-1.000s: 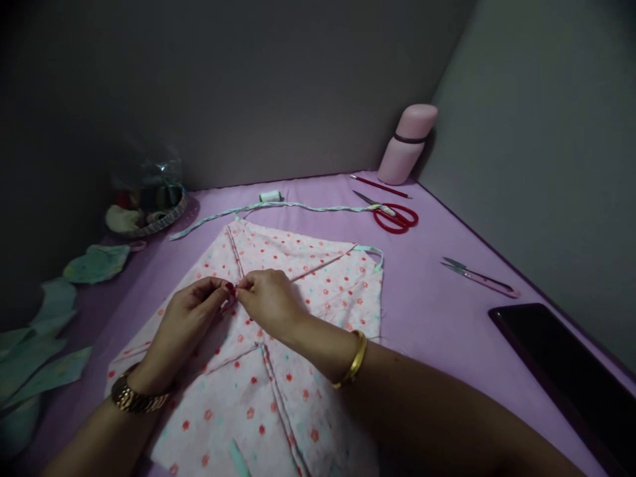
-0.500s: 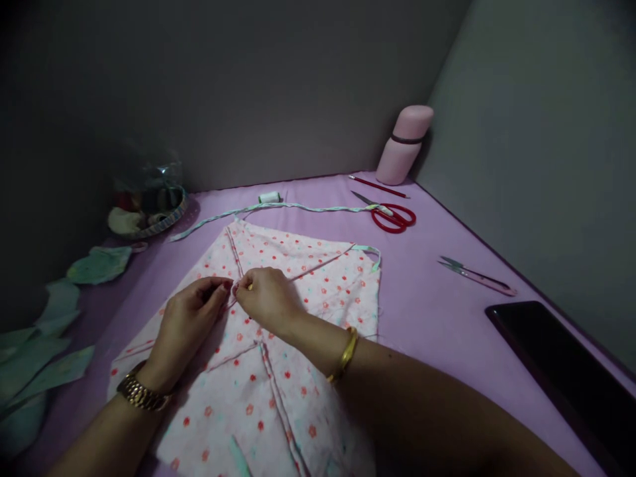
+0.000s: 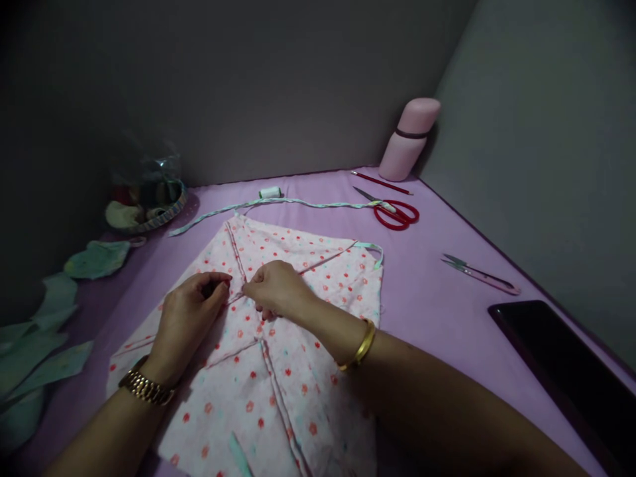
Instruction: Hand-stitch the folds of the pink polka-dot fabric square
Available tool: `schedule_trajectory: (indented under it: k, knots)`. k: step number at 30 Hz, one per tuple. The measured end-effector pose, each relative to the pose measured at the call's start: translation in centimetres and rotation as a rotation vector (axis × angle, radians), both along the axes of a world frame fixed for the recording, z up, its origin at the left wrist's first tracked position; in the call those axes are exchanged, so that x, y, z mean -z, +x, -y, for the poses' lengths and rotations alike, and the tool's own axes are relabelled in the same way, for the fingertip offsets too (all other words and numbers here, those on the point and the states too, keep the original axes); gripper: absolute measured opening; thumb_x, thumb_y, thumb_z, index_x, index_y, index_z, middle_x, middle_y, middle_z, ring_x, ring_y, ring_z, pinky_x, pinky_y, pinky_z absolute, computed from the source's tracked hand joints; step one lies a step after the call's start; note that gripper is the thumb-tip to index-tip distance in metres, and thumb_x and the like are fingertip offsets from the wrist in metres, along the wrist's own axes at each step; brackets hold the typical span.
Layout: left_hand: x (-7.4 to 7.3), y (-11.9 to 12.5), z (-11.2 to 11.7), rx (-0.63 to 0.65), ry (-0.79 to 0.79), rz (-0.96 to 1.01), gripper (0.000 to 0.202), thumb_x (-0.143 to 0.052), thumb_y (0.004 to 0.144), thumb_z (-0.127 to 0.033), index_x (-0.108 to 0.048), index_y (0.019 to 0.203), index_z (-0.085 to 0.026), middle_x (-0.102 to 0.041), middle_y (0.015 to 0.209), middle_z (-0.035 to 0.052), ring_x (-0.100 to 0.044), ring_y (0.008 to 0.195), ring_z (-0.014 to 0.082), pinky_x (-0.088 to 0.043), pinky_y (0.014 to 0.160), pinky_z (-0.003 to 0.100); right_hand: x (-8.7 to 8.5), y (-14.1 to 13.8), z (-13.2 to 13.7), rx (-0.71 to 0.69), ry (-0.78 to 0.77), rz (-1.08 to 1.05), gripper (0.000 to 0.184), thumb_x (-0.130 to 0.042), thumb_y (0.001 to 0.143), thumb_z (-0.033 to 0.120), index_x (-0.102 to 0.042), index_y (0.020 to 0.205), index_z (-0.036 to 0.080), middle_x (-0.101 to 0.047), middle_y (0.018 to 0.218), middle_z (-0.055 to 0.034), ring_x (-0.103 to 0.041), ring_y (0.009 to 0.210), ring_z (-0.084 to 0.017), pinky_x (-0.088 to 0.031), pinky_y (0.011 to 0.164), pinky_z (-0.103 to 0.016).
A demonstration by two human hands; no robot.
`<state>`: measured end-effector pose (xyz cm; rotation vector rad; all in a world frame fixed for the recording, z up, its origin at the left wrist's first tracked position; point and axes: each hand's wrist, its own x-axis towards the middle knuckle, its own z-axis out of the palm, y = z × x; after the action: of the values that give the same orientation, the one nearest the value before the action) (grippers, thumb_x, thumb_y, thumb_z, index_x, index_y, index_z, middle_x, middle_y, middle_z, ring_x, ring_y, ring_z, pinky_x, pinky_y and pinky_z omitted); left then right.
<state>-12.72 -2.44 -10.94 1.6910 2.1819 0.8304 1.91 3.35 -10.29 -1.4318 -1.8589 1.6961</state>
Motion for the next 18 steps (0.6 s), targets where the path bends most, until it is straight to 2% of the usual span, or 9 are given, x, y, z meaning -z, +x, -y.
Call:
schedule_trajectory:
  k: [4,8,13,18]
  knots:
    - [0.0,0.0,0.1,0.006,-0.008,-0.007,0.018,-0.049,0.078,-0.027,-0.064,0.087,-0.023,-0.067,0.088,0.0019,-0.06,0.079,0.0183,-0.042,0.07,0.03,-0.8,0.0,0.2,-0.019,0.047,0.05,0.023,-0.049,0.073,0.028,-0.053,0.054,0.014,-0.051,0.04,0.0018,-0.045,0.029,-0.006,-0.028,0.029,-0.015]
    - [0.1,0.0,0.1,0.005,-0.002,-0.012,0.018,-0.048,0.079,-0.028,-0.063,0.086,-0.023,-0.067,0.087,0.0018,-0.06,0.078,0.0185,-0.042,0.069,0.03,-0.5,0.0,0.2,-0.016,0.048,-0.003,0.032,-0.047,0.077,0.037,-0.052,0.055,0.014,-0.05,0.04,0.0013,-0.043,0.028,-0.006,-0.028,0.029,-0.015]
    - [0.2,-0.1,0.0,0.012,0.009,-0.028,0.019,-0.046,0.079,-0.027,-0.063,0.086,-0.022,-0.066,0.088,0.0014,-0.06,0.079,0.0179,-0.042,0.07,0.029,0.5,-0.2,0.2,-0.013,0.077,0.002,0.012,-0.05,0.068,0.021,-0.056,0.06,0.014,-0.055,0.045,0.0008,-0.047,0.032,-0.008,-0.034,0.031,-0.015]
    - [0.4,0.0,0.1,0.016,0.024,-0.066,0.02,-0.045,0.079,-0.025,-0.063,0.087,-0.022,-0.067,0.089,0.0021,-0.06,0.08,0.0187,-0.043,0.07,0.03,0.5,0.0,0.2,-0.036,0.005,-0.075,0.011,-0.049,0.066,0.019,-0.052,0.057,0.014,-0.052,0.044,0.0015,-0.044,0.03,-0.007,-0.031,0.029,-0.015]
